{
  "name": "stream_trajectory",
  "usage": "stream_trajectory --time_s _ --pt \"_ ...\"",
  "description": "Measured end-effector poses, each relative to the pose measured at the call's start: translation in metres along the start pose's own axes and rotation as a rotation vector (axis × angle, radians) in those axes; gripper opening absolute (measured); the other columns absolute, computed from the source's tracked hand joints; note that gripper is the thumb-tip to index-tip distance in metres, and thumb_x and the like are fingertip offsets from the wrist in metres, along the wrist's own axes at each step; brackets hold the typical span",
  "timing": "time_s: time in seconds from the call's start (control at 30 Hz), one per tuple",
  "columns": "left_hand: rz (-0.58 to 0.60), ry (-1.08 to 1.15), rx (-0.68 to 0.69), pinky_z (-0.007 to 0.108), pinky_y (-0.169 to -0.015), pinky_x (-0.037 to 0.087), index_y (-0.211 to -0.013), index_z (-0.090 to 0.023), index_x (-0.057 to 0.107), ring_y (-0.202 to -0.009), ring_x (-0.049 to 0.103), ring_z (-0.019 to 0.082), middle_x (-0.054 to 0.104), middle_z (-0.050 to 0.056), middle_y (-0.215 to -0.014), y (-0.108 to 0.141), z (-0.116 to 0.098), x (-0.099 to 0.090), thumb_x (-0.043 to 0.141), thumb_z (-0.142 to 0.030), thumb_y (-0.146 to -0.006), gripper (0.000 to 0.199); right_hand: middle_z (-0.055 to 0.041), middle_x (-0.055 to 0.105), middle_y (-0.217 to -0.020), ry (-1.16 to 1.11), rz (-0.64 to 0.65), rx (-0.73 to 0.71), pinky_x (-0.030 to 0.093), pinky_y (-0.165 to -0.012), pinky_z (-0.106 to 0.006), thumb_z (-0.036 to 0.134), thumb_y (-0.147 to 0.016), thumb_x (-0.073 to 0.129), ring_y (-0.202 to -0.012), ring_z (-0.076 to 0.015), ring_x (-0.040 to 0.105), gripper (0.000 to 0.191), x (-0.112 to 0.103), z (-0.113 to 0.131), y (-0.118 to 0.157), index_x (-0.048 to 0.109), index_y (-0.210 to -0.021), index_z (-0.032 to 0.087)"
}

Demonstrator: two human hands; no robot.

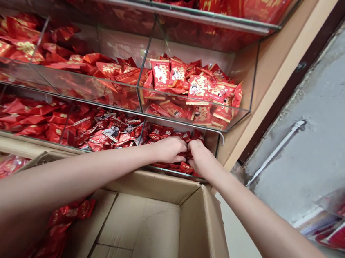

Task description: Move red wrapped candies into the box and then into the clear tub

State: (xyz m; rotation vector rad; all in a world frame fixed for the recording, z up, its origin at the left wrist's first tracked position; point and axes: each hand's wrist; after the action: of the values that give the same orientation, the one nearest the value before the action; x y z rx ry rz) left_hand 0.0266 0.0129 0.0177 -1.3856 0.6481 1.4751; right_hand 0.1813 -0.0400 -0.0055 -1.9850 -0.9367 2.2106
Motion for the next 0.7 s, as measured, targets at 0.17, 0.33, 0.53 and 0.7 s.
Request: stream_trajectory --time_s 0.17,0.33,0.53,0.7 --pt "0.004 -0.001 0.015 0.03 -0.082 0.044 -0.077 -0.015 0.066 -0.085 0.06 0.02 0.066 0.01 -0.083 0.007 0.005 -0.001 0.047 -0.021 -0.077 0.02 -0.0082 0.048 -0.083 0.019 -0.033 0.027 0.04 -0.067 -0.027 0.012 -0.067 0.048 -0.073 -0.0177 0.048 0.021 0.001 -0.002 0.0 0.041 -0.086 0.015" --pt "0.026 -0.01 0.036 0.03 -0.081 0.044 -0.075 -0.014 0.066 -0.083 0.06 0.02 0.067 0.011 -0.082 0.01 0.003 -0.001 0.049 -0.018 -0.076 0.018 -0.0094 0.052 -0.085 0.045 0.01 0.063 0.04 -0.068 -0.027 0.008 -0.064 0.048 -0.076 -0.0183 0.05 0.023 0.001 -0.003 -0.002 0.044 -0.086 0.014" --pt "0.066 0.0 0.076 0.028 -0.079 0.044 -0.079 -0.016 0.067 -0.082 0.06 0.019 0.067 0.007 -0.081 0.011 0.004 -0.012 0.056 -0.027 -0.074 0.016 -0.0131 0.057 -0.094 0.015 0.079 -0.03 0.04 -0.079 -0.029 0.004 -0.066 0.048 -0.089 -0.0202 0.053 0.033 0.001 -0.003 -0.006 0.05 -0.098 0.009" --pt "0.037 -0.018 -0.018 0.033 -0.083 0.042 -0.094 -0.015 0.065 -0.095 0.056 0.025 0.063 0.012 -0.099 0.029 0.019 -0.023 0.064 -0.034 -0.069 0.032 -0.0118 0.058 -0.105 0.083 0.147 -0.091 0.037 -0.086 -0.031 0.007 -0.073 0.046 -0.098 -0.0203 0.052 0.045 0.001 -0.002 -0.004 0.05 -0.117 0.015"
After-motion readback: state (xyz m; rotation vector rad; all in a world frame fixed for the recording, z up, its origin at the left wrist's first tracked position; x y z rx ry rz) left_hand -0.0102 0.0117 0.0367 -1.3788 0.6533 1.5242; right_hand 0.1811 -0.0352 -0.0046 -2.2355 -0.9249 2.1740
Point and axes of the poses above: each hand's wrist, its own y-axis away from the middle knuckle, its own x-axis out of the palm, z = x × y
